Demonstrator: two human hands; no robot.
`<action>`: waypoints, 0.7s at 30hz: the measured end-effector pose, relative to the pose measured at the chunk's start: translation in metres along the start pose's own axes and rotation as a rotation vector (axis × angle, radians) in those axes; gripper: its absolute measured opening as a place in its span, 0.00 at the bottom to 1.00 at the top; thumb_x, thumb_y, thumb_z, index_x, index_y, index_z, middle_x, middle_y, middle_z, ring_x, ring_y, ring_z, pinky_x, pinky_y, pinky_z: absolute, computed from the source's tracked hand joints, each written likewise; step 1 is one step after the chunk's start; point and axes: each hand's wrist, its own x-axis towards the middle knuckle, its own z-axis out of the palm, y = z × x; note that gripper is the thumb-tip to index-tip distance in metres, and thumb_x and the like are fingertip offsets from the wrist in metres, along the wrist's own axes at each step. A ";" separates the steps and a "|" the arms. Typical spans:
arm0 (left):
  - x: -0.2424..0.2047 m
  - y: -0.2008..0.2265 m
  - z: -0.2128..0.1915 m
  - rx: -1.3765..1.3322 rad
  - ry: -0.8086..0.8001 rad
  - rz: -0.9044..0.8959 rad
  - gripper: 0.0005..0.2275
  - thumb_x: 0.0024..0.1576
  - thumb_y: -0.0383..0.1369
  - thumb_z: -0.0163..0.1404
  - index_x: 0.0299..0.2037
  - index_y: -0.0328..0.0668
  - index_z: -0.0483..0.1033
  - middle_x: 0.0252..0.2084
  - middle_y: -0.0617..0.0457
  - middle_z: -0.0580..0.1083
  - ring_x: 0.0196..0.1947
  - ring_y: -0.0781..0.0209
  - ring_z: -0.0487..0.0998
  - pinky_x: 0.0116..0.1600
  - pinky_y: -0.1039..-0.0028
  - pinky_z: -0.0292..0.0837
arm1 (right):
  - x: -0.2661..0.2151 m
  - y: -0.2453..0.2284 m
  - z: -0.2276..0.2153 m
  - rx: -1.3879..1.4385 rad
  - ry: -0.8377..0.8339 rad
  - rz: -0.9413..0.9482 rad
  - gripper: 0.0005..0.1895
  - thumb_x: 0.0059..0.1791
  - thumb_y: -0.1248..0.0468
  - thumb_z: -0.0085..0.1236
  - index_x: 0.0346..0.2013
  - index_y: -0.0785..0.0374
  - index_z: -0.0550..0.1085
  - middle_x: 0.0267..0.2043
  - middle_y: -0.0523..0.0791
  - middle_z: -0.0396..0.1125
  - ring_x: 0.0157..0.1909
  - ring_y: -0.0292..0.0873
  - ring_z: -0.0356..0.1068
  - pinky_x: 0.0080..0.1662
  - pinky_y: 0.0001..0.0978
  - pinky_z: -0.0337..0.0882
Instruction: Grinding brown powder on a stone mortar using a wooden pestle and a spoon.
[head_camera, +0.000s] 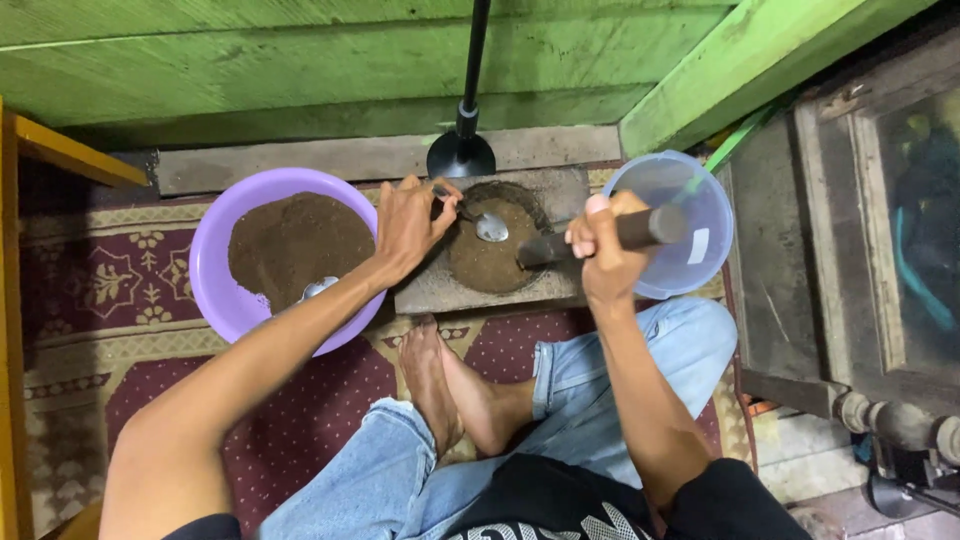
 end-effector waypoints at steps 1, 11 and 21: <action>0.001 -0.001 0.000 0.001 -0.009 -0.003 0.03 0.61 0.33 0.52 0.38 0.54 0.80 0.29 0.57 0.79 0.34 0.53 0.75 0.43 0.63 0.60 | 0.003 -0.007 0.000 0.000 0.006 0.007 0.22 0.56 0.73 0.50 0.19 0.58 0.61 0.10 0.40 0.52 0.12 0.36 0.54 0.27 0.31 0.68; 0.002 0.003 -0.004 -0.019 -0.001 -0.010 0.03 0.60 0.33 0.52 0.36 0.53 0.80 0.31 0.56 0.79 0.35 0.53 0.75 0.43 0.64 0.59 | -0.027 0.031 -0.003 -0.058 0.017 0.080 0.22 0.55 0.75 0.49 0.18 0.59 0.60 0.09 0.42 0.52 0.12 0.38 0.55 0.28 0.31 0.68; 0.003 -0.013 0.008 -0.122 0.053 -0.006 0.00 0.58 0.34 0.56 0.36 0.54 0.79 0.26 0.59 0.78 0.32 0.53 0.75 0.42 0.66 0.58 | -0.019 0.016 -0.002 -0.042 -0.032 0.102 0.20 0.57 0.73 0.48 0.21 0.58 0.59 0.10 0.41 0.51 0.12 0.37 0.53 0.28 0.31 0.67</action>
